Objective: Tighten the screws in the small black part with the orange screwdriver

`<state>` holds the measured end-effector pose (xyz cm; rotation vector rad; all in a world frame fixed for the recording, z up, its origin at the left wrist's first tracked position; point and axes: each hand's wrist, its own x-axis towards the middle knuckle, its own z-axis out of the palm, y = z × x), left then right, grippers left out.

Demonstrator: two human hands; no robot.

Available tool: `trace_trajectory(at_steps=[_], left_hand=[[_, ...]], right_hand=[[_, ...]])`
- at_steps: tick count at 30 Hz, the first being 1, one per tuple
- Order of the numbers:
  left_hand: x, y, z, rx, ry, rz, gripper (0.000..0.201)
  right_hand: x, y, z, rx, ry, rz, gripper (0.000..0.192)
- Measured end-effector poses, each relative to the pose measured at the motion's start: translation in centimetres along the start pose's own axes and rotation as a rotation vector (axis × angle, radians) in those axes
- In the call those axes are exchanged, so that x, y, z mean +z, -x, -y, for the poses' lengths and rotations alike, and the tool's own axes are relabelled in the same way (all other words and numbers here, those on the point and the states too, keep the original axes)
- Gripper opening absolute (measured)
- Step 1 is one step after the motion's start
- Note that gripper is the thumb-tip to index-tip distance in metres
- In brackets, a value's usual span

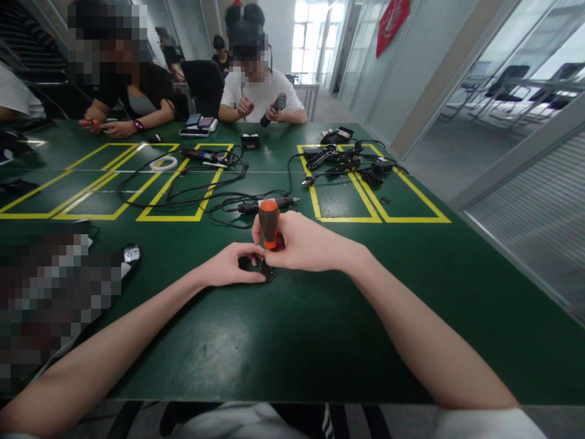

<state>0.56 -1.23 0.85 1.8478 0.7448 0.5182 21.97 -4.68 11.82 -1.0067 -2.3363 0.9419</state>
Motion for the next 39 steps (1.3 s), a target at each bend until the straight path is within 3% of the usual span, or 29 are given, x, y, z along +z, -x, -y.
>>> trace_trajectory(at_steps=[13, 20, 39], left_hand=[[0.02, -0.01, 0.03, -0.006, 0.007, -0.006, 0.044], [-0.07, -0.04, -0.01, 0.011, -0.003, 0.017, 0.042], [-0.12, 0.12, -0.36, -0.014, -0.037, 0.016, 0.040]], right_hand=[[-0.06, 0.08, -0.04, 0.041, -0.011, 0.040, 0.023], [0.10, 0.06, -0.02, 0.025, -0.011, 0.004, 0.011], [0.22, 0.10, -0.22, 0.034, -0.019, 0.024, 0.010]])
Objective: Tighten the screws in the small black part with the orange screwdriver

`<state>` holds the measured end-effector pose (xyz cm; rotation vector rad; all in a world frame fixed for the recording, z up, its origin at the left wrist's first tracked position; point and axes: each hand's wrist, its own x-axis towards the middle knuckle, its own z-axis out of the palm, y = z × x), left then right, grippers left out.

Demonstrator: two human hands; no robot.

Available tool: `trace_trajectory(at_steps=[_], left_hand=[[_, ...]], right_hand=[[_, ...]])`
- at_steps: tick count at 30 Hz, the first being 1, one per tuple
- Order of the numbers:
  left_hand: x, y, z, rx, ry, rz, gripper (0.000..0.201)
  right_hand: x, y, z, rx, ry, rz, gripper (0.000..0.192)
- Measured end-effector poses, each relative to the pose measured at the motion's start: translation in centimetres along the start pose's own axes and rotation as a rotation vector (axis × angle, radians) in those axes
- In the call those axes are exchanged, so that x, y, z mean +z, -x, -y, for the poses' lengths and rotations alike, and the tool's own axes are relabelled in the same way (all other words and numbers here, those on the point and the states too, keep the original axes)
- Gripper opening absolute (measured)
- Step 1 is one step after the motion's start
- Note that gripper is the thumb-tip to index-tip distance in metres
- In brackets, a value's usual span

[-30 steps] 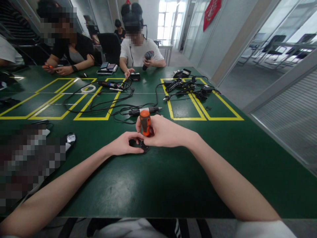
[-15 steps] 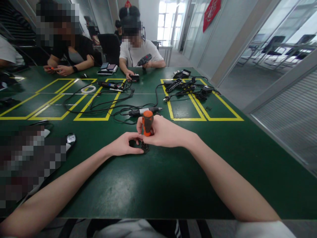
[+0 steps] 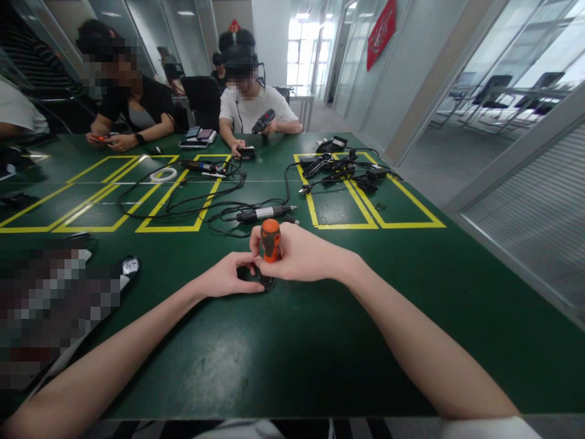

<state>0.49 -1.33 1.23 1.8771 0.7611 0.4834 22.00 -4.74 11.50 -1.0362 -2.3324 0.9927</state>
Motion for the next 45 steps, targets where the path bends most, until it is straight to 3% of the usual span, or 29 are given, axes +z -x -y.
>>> trace_trajectory(at_steps=[6, 24, 33, 45], left_hand=[[0.01, 0.04, 0.29, -0.017, 0.005, -0.003, 0.048], [-0.03, -0.01, 0.45, -0.019, 0.013, -0.002, 0.042], [0.04, -0.02, 0.14, -0.010, 0.024, -0.003, 0.038], [-0.01, 0.00, 0.25, -0.018, 0.010, -0.009, 0.041]], right_hand=[[-0.08, -0.06, 0.15, 0.010, 0.007, 0.001, 0.007], [0.14, -0.28, 0.25, 0.011, -0.097, 0.020, 0.019], [0.31, -0.14, 0.23, 0.012, -0.050, -0.008, 0.009], [0.24, -0.24, 0.30, 0.008, -0.051, 0.016, 0.013]])
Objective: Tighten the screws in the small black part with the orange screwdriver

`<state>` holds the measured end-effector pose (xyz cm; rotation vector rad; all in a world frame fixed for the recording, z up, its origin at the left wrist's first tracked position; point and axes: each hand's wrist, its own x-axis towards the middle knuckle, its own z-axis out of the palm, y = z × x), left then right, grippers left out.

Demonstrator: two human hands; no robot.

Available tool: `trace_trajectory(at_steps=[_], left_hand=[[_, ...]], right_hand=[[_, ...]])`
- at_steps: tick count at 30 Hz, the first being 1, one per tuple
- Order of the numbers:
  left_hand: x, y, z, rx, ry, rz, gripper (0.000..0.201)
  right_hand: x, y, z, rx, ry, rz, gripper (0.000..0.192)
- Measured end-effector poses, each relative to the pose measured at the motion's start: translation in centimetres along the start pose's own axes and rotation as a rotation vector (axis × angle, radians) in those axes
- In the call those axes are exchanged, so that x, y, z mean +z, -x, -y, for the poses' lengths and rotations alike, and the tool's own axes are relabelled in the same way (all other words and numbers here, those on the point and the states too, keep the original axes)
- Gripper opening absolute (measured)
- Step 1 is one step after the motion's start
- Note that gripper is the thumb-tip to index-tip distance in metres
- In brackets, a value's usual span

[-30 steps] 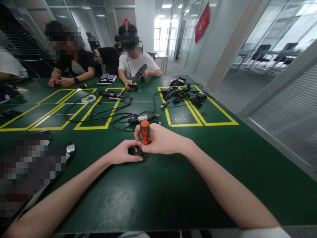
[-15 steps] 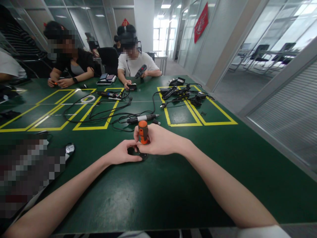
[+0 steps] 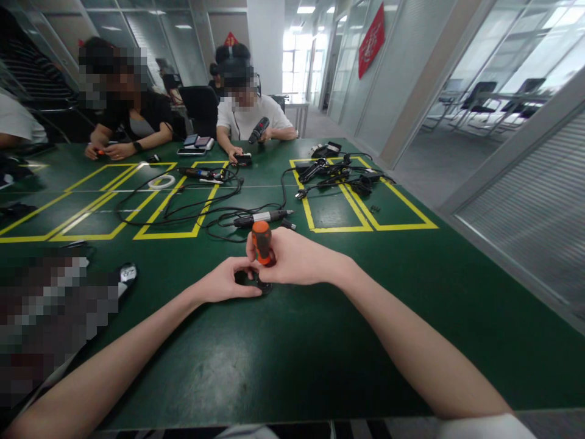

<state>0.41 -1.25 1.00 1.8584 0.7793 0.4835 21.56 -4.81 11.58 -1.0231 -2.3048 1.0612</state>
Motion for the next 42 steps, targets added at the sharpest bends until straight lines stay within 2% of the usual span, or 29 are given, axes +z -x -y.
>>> trace_trajectory(at_steps=[9, 18, 26, 42], left_hand=[[0.03, 0.09, -0.22, -0.009, -0.011, 0.000, 0.038], [-0.01, 0.01, 0.03, 0.008, -0.008, 0.002, 0.040], [0.06, 0.05, -0.03, 0.005, -0.005, 0.001, 0.039], [0.03, 0.07, -0.21, -0.013, -0.021, 0.000, 0.039]], right_hand=[[-0.02, -0.01, 0.11, 0.003, 0.055, -0.028, 0.005], [0.03, 0.04, -0.08, 0.016, 0.057, -0.039, 0.013], [0.21, 0.08, 0.22, -0.003, 0.105, -0.067, 0.007], [0.46, 0.02, 0.16, -0.002, 0.048, -0.054, 0.006]])
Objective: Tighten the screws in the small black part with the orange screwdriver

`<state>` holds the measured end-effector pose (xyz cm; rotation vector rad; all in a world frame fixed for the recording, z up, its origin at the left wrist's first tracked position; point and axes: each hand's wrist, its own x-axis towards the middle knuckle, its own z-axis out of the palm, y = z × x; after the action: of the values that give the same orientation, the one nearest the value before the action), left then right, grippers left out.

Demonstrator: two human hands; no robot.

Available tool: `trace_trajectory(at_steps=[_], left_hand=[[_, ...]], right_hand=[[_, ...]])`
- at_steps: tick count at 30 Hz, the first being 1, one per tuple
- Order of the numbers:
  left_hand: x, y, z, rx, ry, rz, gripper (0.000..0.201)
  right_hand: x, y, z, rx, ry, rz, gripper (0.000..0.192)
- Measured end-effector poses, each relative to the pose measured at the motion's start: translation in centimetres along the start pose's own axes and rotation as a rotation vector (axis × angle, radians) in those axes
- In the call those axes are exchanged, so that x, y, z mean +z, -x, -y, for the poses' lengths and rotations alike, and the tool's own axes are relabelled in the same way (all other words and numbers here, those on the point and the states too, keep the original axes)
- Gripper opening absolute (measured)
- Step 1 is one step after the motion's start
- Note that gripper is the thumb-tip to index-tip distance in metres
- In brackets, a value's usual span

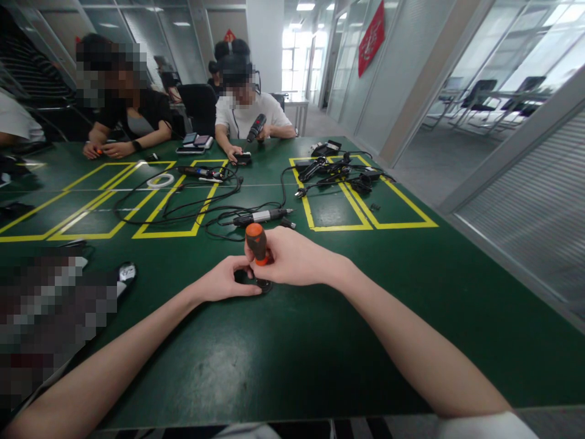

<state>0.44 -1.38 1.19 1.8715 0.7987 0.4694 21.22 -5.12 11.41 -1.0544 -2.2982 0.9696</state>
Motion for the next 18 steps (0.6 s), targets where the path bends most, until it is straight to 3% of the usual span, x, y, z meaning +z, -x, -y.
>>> trace_trajectory(at_steps=[18], left_hand=[[-0.02, -0.02, 0.18, 0.016, -0.007, -0.001, 0.035]], right_hand=[[0.13, -0.23, -0.02, 0.035, 0.029, 0.019, 0.006]])
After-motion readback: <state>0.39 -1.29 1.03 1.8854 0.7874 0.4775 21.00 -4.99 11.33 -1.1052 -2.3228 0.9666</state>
